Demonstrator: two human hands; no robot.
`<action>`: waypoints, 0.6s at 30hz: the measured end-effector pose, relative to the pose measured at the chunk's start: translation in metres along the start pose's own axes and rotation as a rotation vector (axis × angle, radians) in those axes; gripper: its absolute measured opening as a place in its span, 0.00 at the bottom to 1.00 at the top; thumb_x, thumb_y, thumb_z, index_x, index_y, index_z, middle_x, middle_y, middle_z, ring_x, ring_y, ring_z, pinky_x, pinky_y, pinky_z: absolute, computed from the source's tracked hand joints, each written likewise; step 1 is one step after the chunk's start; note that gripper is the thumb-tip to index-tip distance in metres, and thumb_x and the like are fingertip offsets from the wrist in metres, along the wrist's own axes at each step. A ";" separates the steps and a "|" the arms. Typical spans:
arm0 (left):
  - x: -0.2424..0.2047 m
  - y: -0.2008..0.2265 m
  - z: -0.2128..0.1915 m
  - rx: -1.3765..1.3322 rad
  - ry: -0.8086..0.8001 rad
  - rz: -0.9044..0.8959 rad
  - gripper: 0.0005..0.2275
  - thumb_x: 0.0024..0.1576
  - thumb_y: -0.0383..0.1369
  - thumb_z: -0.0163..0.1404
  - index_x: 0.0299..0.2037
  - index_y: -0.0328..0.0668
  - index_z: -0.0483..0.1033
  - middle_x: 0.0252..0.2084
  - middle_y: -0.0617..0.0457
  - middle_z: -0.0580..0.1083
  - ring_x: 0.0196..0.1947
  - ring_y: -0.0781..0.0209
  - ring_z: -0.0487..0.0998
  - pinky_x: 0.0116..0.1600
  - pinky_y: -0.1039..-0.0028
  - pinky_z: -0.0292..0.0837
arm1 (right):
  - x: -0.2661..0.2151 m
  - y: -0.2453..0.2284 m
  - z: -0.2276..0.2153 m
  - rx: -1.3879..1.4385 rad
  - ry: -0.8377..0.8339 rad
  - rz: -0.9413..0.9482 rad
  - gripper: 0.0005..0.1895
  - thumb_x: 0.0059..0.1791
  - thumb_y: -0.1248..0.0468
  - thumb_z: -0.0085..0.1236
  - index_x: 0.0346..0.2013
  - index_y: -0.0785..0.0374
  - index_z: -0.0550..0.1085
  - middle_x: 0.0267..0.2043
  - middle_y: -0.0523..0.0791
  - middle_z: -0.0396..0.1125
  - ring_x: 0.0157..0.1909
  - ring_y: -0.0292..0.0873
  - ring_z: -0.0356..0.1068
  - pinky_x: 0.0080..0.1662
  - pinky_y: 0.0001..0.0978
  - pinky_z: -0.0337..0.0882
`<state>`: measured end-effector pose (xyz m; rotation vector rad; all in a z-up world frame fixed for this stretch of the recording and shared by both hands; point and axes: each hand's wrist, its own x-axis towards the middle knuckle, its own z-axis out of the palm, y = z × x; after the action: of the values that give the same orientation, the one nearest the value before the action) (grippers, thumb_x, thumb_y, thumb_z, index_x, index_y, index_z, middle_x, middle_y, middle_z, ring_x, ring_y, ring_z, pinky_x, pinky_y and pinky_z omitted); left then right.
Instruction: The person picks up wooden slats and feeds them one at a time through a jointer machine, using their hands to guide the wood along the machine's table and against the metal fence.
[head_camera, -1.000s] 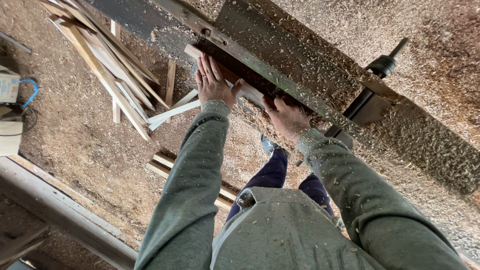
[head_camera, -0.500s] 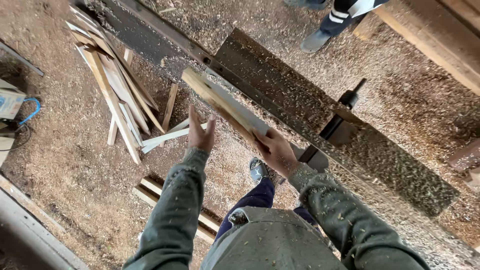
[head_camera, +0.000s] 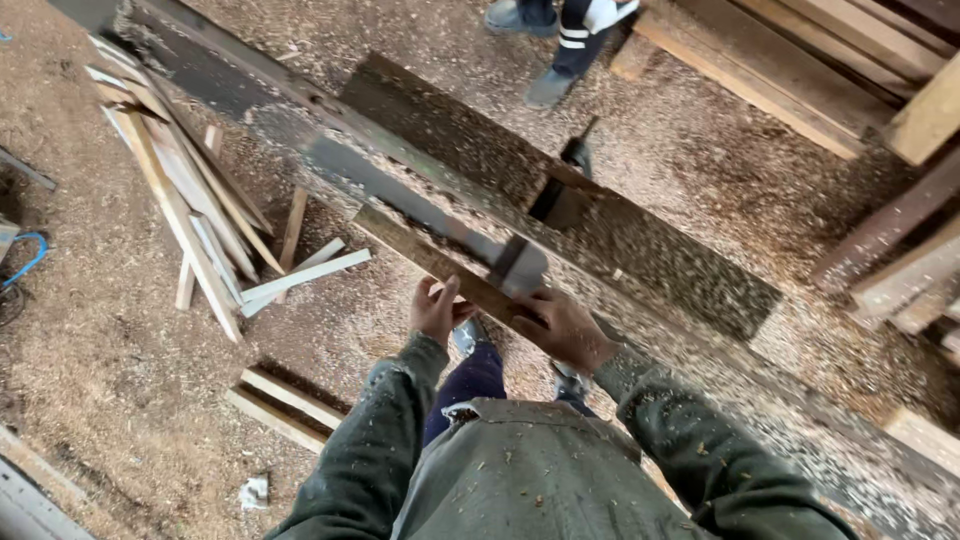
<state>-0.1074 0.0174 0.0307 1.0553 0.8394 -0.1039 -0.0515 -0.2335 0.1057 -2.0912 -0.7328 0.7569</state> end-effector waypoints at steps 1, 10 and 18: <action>-0.009 -0.016 0.016 0.017 0.011 -0.002 0.22 0.61 0.34 0.53 0.59 0.33 0.59 0.44 0.38 0.74 0.33 0.49 0.82 0.41 0.61 0.87 | -0.020 0.007 -0.004 -0.081 0.000 0.048 0.29 0.53 0.44 0.51 0.63 0.57 0.68 0.56 0.52 0.67 0.49 0.52 0.72 0.49 0.45 0.76; -0.087 -0.101 0.128 0.221 -0.012 -0.035 0.18 0.58 0.33 0.54 0.53 0.32 0.61 0.44 0.36 0.77 0.35 0.51 0.84 0.39 0.64 0.86 | -0.168 0.076 0.005 -0.256 0.299 -0.044 0.36 0.48 0.56 0.63 0.69 0.56 0.62 0.53 0.49 0.65 0.43 0.49 0.73 0.43 0.40 0.79; -0.111 -0.112 0.158 0.363 0.007 -0.078 0.19 0.59 0.34 0.55 0.50 0.29 0.61 0.43 0.34 0.76 0.35 0.49 0.84 0.37 0.64 0.87 | -0.203 0.124 0.014 -0.204 0.318 -0.040 0.34 0.47 0.56 0.63 0.66 0.60 0.64 0.50 0.50 0.67 0.36 0.44 0.73 0.37 0.35 0.80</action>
<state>-0.1473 -0.2008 0.0566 1.3624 0.8878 -0.3283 -0.1644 -0.4362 0.0517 -2.3015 -0.6936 0.3247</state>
